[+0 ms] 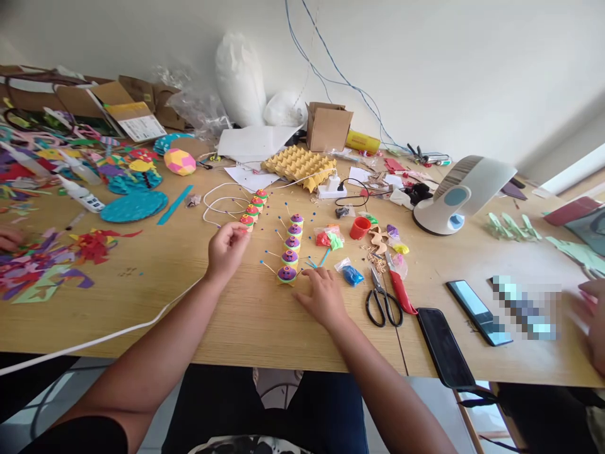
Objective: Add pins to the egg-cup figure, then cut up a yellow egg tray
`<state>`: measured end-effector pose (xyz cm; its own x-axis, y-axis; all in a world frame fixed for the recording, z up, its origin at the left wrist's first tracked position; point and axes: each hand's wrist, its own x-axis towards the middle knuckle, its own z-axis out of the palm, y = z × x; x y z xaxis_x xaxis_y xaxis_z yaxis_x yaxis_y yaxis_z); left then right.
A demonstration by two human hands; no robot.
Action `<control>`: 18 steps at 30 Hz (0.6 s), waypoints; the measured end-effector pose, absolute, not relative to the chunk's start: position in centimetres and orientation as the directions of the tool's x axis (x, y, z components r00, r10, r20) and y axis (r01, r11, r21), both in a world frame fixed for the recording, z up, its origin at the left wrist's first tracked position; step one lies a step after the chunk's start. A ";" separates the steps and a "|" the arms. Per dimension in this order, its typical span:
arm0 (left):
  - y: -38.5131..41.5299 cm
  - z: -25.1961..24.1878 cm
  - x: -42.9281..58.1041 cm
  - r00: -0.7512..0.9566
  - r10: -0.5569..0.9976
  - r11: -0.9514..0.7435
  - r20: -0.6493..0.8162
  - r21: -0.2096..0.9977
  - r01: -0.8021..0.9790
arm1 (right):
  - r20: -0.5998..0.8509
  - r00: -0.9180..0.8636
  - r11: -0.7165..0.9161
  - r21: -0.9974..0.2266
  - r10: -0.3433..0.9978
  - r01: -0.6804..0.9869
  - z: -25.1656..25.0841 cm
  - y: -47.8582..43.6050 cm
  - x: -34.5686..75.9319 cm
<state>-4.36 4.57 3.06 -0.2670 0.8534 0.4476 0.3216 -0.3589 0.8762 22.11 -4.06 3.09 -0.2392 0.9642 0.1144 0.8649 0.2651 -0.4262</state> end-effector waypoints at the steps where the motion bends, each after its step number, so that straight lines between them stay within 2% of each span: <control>1: 4.4 3.3 -4.4 -0.333 0.788 -0.419 0.517 0.848 0.324 | 0.127 -0.228 0.261 -0.418 0.965 0.870 2.5 -3.7 21.9; 4: 4.3 3.6 -4.9 -0.468 0.588 -0.534 0.660 0.751 0.388 | 0.155 -0.223 0.267 -0.403 0.963 0.875 1.7 -2.7 21.3; 7: 4.6 3.4 -5.5 -0.507 0.462 -0.537 0.727 0.685 0.493 | 0.161 -0.238 0.284 -0.397 0.958 0.873 1.4 -2.0 21.0; 12: 5.0 2.9 -5.8 -0.529 0.421 -0.454 0.737 0.676 0.580 | 0.153 -0.251 0.292 -0.398 0.956 0.870 1.1 -1.5 20.6; 18: 5.2 2.6 -5.9 -0.543 0.432 -0.424 0.720 0.694 0.582 | 0.154 -0.231 0.274 -0.383 0.961 0.882 1.5 -0.3 20.3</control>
<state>-5.89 5.19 2.59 -0.5431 0.4318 0.7201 0.5824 -0.4241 0.6935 20.28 -0.27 1.48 -0.2309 0.9607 0.1540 0.8821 0.2735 -0.3834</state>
